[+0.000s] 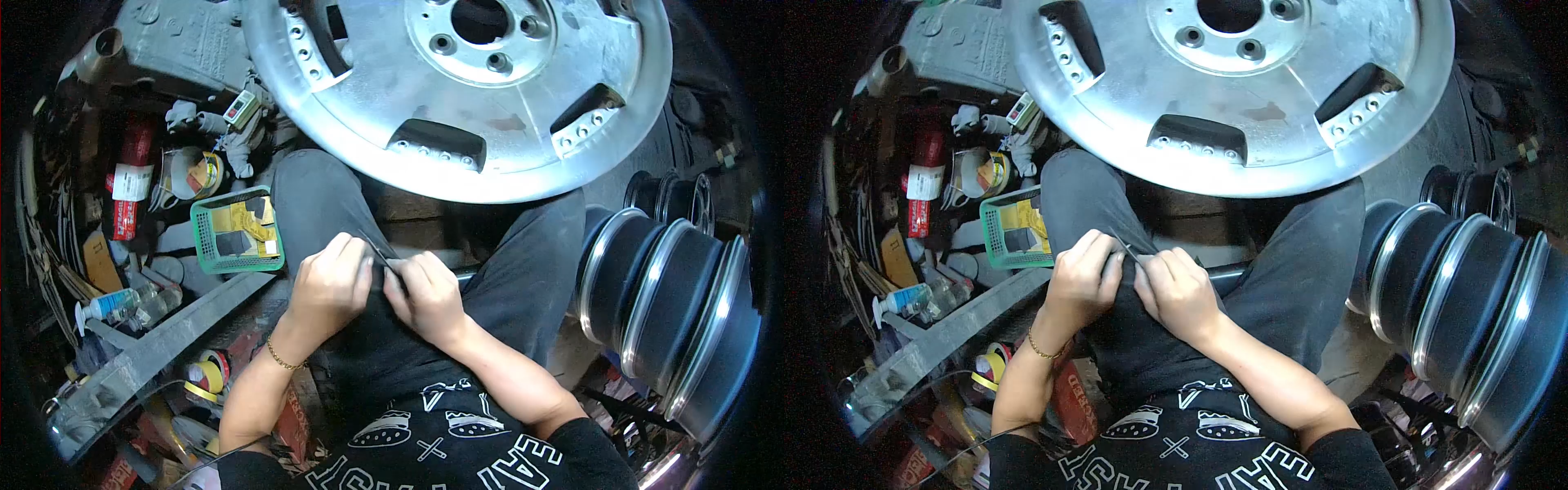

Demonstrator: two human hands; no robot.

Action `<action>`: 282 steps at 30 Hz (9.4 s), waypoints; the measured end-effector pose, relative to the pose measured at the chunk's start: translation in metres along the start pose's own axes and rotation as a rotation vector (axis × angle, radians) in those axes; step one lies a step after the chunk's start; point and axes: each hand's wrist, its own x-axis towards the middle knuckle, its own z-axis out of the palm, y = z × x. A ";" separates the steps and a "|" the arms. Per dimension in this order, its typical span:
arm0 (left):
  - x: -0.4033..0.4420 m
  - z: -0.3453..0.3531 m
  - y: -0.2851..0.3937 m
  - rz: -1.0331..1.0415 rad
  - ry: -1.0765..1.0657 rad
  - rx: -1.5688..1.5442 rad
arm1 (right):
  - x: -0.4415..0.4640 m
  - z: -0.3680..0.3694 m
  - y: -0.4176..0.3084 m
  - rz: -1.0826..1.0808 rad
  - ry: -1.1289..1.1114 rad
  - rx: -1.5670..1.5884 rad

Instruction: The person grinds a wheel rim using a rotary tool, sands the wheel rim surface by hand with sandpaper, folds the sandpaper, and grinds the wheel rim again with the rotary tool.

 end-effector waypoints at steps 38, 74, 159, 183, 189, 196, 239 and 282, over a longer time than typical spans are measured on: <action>-0.008 -0.028 0.020 -0.505 0.634 -1.594 | 0.004 0.000 -0.021 0.369 -0.573 1.243; 0.013 -0.251 -0.251 -0.188 1.558 -1.338 | 0.033 0.019 -0.025 0.941 -0.316 1.587; -0.040 -0.016 0.076 -0.669 0.170 0.114 | 0.025 -0.007 0.010 0.779 -0.385 1.416; 0.045 0.021 0.007 -0.102 0.196 0.087 | 0.054 0.002 0.027 0.946 -0.068 1.435; 0.051 0.028 0.002 -0.111 0.195 0.077 | 0.053 0.004 0.036 0.949 -0.136 1.327; 0.057 0.030 0.004 -0.109 0.178 0.066 | 0.049 0.005 0.029 1.107 -0.008 1.339; 0.060 0.033 0.007 -0.212 0.163 0.082 | 0.046 0.010 0.033 1.035 0.014 1.134; 0.066 0.036 0.013 -0.239 0.159 0.049 | 0.054 -0.004 0.037 1.032 -0.046 1.087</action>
